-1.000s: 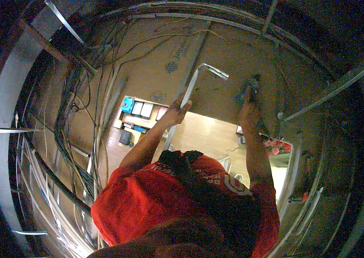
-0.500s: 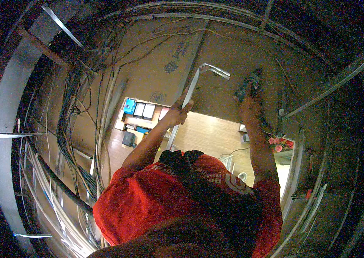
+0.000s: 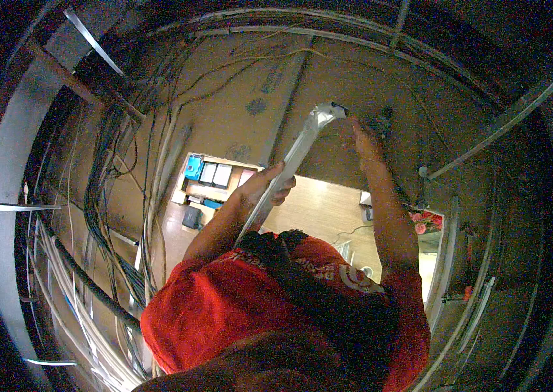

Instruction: The person installs a metal ceiling frame by drilling into the ceiling, positioning metal rails, and securing them with a hammer. The person uses a cordless drill and hammer to fasten the frame components to the ceiling structure.

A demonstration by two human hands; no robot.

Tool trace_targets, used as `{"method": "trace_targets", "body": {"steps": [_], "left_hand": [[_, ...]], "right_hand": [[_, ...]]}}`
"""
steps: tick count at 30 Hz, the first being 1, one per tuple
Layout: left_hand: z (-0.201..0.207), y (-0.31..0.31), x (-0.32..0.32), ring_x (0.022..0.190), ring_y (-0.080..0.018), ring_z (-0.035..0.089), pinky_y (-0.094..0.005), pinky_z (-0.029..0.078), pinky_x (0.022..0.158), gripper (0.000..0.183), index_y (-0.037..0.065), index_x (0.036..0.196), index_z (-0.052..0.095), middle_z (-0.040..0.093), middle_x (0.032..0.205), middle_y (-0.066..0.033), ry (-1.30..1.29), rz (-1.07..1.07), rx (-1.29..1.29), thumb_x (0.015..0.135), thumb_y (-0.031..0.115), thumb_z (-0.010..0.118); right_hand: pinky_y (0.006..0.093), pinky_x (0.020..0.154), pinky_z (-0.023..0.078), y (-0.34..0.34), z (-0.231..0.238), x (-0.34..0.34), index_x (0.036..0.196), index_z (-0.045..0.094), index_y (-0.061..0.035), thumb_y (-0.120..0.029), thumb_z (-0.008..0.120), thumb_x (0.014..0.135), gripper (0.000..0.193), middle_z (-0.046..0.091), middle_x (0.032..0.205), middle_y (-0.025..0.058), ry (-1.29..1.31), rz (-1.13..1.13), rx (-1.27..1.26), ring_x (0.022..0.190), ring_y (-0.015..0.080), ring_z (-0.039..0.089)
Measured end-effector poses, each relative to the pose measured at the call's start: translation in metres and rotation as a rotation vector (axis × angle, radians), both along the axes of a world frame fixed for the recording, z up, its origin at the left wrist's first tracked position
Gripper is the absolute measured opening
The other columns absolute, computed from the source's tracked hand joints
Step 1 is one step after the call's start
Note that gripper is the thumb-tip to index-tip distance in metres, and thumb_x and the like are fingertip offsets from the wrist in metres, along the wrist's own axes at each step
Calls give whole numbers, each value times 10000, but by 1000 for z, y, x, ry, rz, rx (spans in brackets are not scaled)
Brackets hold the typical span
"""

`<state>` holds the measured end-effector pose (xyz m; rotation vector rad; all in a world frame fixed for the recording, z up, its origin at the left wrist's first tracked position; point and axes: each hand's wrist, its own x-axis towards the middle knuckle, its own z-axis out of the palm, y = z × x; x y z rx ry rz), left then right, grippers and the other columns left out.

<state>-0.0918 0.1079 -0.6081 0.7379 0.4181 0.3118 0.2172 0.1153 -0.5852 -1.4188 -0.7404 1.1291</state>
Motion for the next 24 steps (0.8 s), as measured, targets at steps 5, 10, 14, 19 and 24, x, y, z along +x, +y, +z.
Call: {"method": "trace_targets", "body": {"steps": [5, 10, 14, 19, 24], "left_hand": [[12, -22, 3, 547, -90, 424, -229, 366, 437, 553, 122, 1156, 508, 510, 808, 5, -34, -31, -8, 915, 619, 528], [9, -26, 3, 575, -70, 395, -213, 353, 472, 475, 184, 1233, 473, 480, 810, 6, -72, -53, -66, 952, 564, 517], [10, -28, 2, 586, -67, 396, -213, 351, 476, 468, 185, 1245, 455, 475, 818, 9, -78, -36, -68, 964, 556, 500], [32, -38, 1, 587, -63, 395, -208, 353, 477, 490, 205, 1272, 438, 464, 818, 11, -21, -7, 21, 953, 570, 509], [25, -37, 0, 572, -65, 397, -193, 348, 453, 539, 217, 1315, 412, 461, 808, 10, -14, -34, -17, 939, 588, 519]], "right_hand": [[411, 825, 512, 16, -11, -6, 1204, 569, -79, -273, 518, 974, 305, 642, 1150, 105, 251, 34, 189, 1001, 248, 636], [449, 864, 492, 13, -7, -2, 1194, 577, -95, -200, 498, 956, 272, 644, 1151, 95, 482, 156, 307, 1034, 263, 617], [444, 861, 481, 13, -2, 1, 1206, 584, -103, -243, 519, 943, 305, 653, 1159, 81, 413, 226, 281, 1034, 257, 613], [405, 779, 489, 9, 2, 24, 1176, 617, -103, -290, 507, 961, 306, 671, 1134, 75, 410, 444, 285, 994, 237, 625], [382, 712, 511, 11, 22, 31, 1138, 647, -85, -252, 624, 903, 290, 689, 1077, 75, 217, 336, 99, 968, 237, 647]]}}
